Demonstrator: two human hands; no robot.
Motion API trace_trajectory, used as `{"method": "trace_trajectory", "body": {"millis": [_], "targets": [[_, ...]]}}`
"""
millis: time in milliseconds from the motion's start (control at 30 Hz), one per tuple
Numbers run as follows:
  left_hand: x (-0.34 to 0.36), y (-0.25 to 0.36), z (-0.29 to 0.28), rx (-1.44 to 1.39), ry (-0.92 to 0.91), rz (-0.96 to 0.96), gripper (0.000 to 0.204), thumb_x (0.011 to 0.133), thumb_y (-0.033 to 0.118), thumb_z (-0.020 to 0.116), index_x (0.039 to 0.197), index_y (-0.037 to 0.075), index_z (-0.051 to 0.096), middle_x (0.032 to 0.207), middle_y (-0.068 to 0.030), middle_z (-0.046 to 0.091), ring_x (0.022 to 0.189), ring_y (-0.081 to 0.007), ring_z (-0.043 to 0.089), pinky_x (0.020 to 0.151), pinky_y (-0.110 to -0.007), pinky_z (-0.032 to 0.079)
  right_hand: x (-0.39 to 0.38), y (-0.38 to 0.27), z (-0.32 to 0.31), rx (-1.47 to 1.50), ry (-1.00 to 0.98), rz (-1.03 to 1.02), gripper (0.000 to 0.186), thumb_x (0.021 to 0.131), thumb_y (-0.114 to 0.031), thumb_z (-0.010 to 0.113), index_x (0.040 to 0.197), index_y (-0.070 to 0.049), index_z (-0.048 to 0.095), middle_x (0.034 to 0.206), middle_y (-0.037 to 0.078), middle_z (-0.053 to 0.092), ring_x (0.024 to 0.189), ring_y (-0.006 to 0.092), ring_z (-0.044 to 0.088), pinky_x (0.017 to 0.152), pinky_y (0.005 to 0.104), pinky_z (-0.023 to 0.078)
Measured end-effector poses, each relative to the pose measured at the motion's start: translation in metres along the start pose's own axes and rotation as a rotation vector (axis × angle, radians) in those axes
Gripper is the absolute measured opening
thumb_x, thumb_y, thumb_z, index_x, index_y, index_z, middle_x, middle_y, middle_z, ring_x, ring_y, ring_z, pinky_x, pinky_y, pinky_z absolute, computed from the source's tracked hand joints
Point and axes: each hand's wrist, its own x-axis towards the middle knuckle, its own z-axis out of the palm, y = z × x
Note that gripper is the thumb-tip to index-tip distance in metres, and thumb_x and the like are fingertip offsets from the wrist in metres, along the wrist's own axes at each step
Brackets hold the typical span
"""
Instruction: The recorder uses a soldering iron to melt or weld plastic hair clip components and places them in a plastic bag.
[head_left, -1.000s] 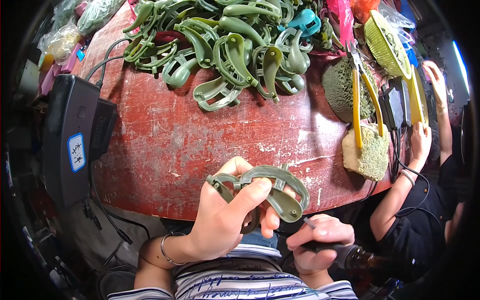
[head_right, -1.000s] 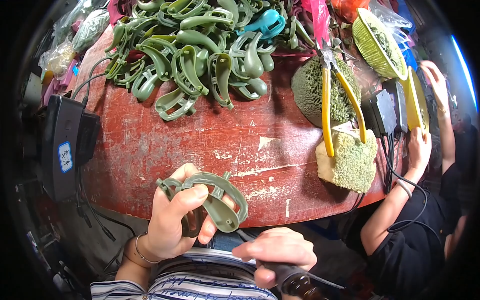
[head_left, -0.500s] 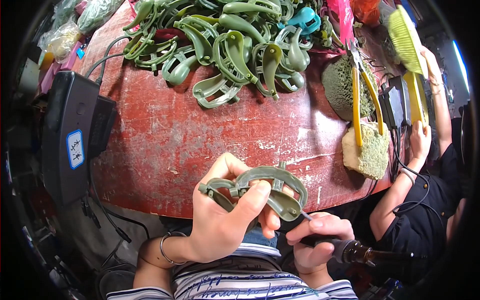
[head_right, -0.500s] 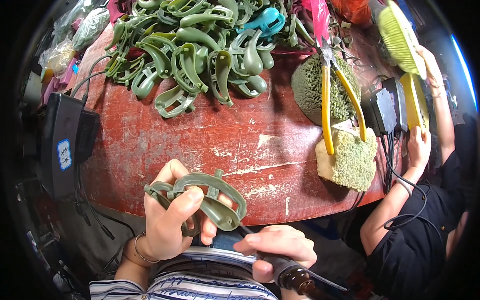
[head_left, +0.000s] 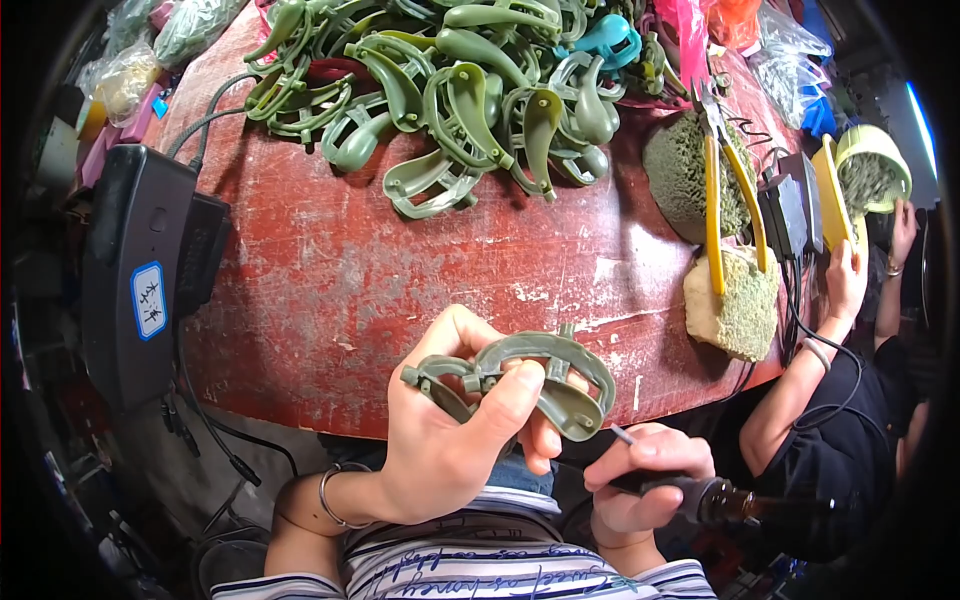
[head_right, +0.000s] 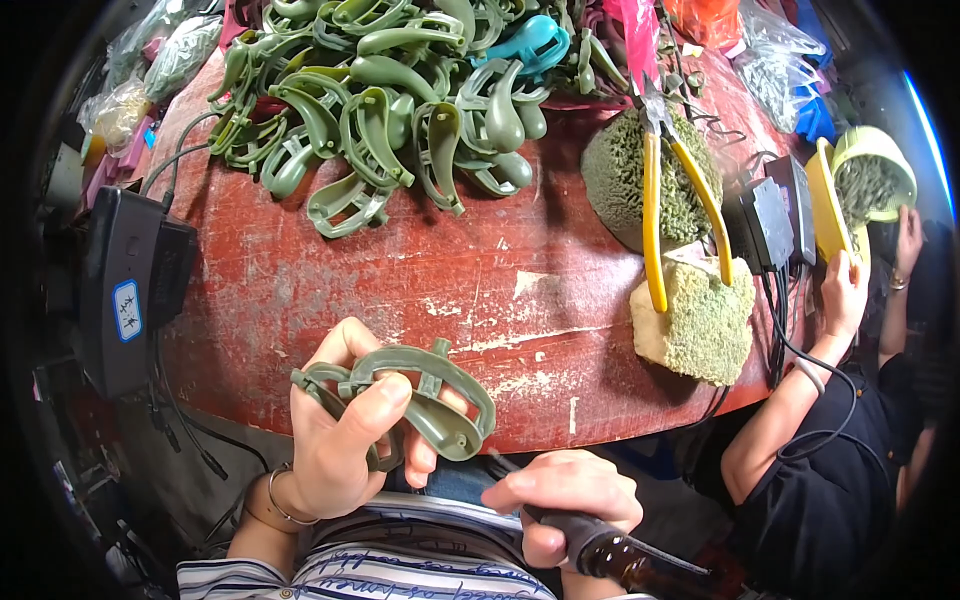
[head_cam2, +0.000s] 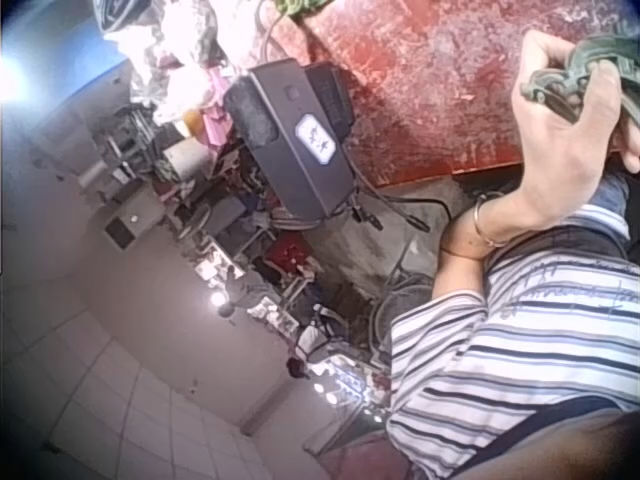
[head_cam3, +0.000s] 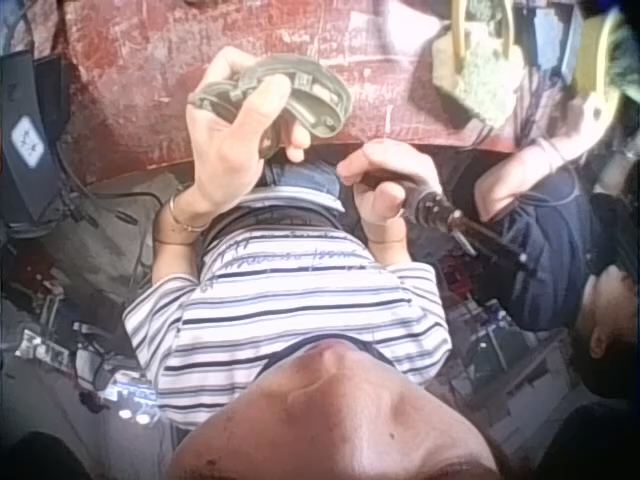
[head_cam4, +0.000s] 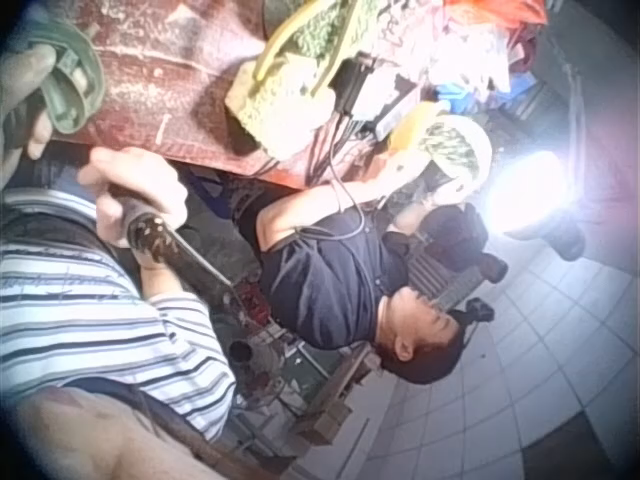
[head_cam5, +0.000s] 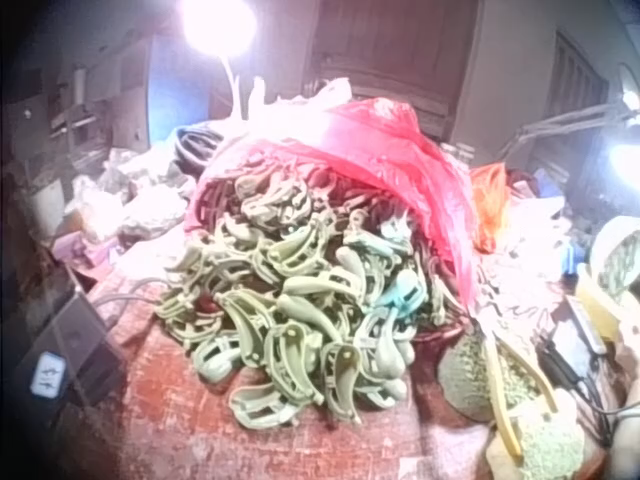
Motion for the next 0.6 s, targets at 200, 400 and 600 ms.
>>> {"method": "trace_trajectory", "body": {"millis": [200,400,600], "targets": [[-0.002,-0.001,0.002,-0.030,0.010,-0.021,0.013,0.083,0.001,0.050,0.085,-0.001,0.037,0.069,-0.0123,0.057,0.056,-0.0116,0.056,0.048,-0.023,0.049,-0.001,0.001,0.002,-0.178,0.016,0.033,0.038,0.085,-0.037,0.052,0.093,-0.001,0.052,0.061,0.012,0.061,0.048,0.0159,0.057,0.047,0.0253,0.045],[-0.007,0.000,0.008,0.056,0.023,0.011,0.014,0.080,0.002,0.055,0.083,0.000,0.041,0.070,-0.0092,0.057,0.056,-0.0088,0.056,0.048,-0.021,0.048,-0.001,0.008,0.013,-0.239,0.189,0.012,0.040,0.085,-0.040,0.050,0.096,-0.002,0.045,0.052,0.006,0.054,0.039,0.0099,0.049,0.039,0.0187,0.035],[-0.009,0.001,0.007,0.061,0.016,0.008,0.015,0.079,0.002,0.057,0.084,-0.001,0.043,0.069,-0.0079,0.057,0.055,-0.0080,0.056,0.048,-0.020,0.046,-0.002,0.009,0.018,-0.153,0.270,0.177,0.041,0.078,-0.033,0.062,0.092,0.002,0.045,0.056,0.006,0.052,0.042,0.0098,0.050,0.040,0.0189,0.037]]}}
